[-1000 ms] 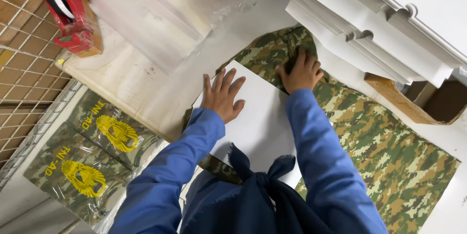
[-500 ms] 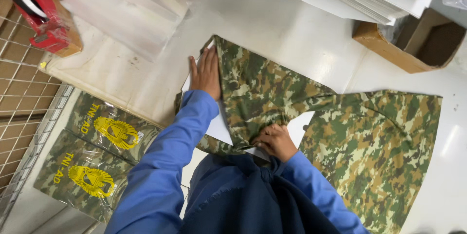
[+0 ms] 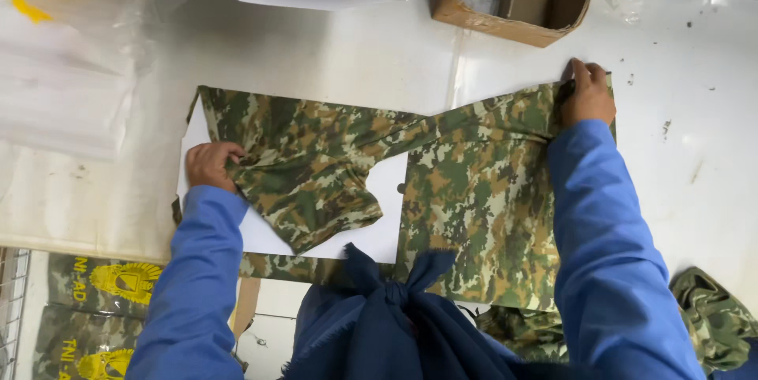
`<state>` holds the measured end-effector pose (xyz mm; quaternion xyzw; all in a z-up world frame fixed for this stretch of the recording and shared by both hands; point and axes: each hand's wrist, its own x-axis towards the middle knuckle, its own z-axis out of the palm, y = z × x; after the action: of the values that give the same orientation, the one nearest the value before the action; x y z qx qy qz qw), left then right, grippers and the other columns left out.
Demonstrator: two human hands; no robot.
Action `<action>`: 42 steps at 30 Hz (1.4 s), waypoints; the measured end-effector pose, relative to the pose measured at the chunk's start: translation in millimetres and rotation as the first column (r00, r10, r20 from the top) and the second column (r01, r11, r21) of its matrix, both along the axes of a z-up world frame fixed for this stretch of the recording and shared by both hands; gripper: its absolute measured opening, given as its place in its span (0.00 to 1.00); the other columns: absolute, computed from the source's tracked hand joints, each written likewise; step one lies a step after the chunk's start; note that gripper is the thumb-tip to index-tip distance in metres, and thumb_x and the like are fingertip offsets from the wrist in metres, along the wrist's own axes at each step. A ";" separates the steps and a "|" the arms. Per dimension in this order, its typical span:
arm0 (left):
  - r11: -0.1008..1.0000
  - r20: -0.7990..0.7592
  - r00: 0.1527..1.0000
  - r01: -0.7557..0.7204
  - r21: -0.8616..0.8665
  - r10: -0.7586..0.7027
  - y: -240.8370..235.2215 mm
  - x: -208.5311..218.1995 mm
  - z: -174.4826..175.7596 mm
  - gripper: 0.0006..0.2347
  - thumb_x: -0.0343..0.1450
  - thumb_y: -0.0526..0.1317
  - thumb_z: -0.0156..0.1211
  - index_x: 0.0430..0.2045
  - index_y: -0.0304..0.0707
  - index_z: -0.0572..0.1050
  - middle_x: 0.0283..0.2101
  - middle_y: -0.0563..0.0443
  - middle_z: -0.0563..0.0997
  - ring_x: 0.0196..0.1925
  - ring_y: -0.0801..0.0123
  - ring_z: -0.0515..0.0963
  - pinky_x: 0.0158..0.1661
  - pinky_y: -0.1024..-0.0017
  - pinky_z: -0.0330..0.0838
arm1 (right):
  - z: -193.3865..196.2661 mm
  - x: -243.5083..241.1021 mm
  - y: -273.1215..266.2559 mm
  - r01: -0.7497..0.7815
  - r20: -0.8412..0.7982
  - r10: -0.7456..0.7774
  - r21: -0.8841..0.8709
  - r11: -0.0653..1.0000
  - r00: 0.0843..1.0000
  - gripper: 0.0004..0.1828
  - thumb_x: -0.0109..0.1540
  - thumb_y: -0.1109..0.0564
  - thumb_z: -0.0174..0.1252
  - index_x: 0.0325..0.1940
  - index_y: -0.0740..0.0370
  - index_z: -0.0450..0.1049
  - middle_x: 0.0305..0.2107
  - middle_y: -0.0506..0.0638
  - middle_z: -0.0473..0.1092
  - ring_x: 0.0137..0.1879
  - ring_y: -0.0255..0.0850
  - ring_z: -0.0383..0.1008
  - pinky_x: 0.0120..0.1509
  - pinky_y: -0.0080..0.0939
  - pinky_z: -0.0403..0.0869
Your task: The person folds a camouflage shirt around a white board and then slides the folded garment into a clear plastic bag.
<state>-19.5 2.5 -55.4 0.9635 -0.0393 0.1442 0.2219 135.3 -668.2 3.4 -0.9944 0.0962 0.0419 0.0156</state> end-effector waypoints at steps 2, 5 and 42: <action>0.996 -0.030 0.998 -0.056 -0.066 0.054 -1.7 5.1 5.4 0.08 0.80 0.43 0.50 0.32 0.63 0.75 0.24 0.71 0.74 0.40 0.74 0.77 0.61 0.67 0.63 | -10.1 9.4 -22.8 0.052 0.123 -0.046 -0.044 0.998 0.991 0.24 0.58 0.66 0.58 0.55 0.43 0.75 0.51 0.47 0.65 0.41 0.64 0.80 0.46 0.61 0.81; 0.995 -0.078 0.995 0.056 -0.088 -0.063 8.0 9.9 6.3 0.24 0.48 0.31 0.47 0.36 0.45 0.80 0.33 0.59 0.78 0.40 0.58 0.76 0.56 0.62 0.64 | -6.1 -78.6 -78.4 -0.272 0.515 0.148 0.173 0.947 0.844 0.20 0.45 0.66 0.49 0.41 0.67 0.72 0.45 0.62 0.61 0.54 0.62 0.63 0.57 0.56 0.71; 0.986 -0.526 0.850 0.068 0.150 0.021 -63.7 -135.3 48.3 0.28 0.76 0.44 0.50 0.75 0.55 0.51 0.78 0.46 0.48 0.80 0.46 0.44 0.74 0.40 0.35 | -46.2 -221.3 325.6 -0.927 0.507 0.792 0.322 0.192 0.340 0.22 0.70 0.48 0.40 0.55 0.21 0.77 0.37 0.41 0.61 0.40 0.44 0.62 0.45 0.46 0.59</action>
<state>-154.8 -61.2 -7.1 0.9805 -0.0006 -0.1313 0.1463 -86.0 -342.7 -42.8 -0.8134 -0.5006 -0.0445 0.2928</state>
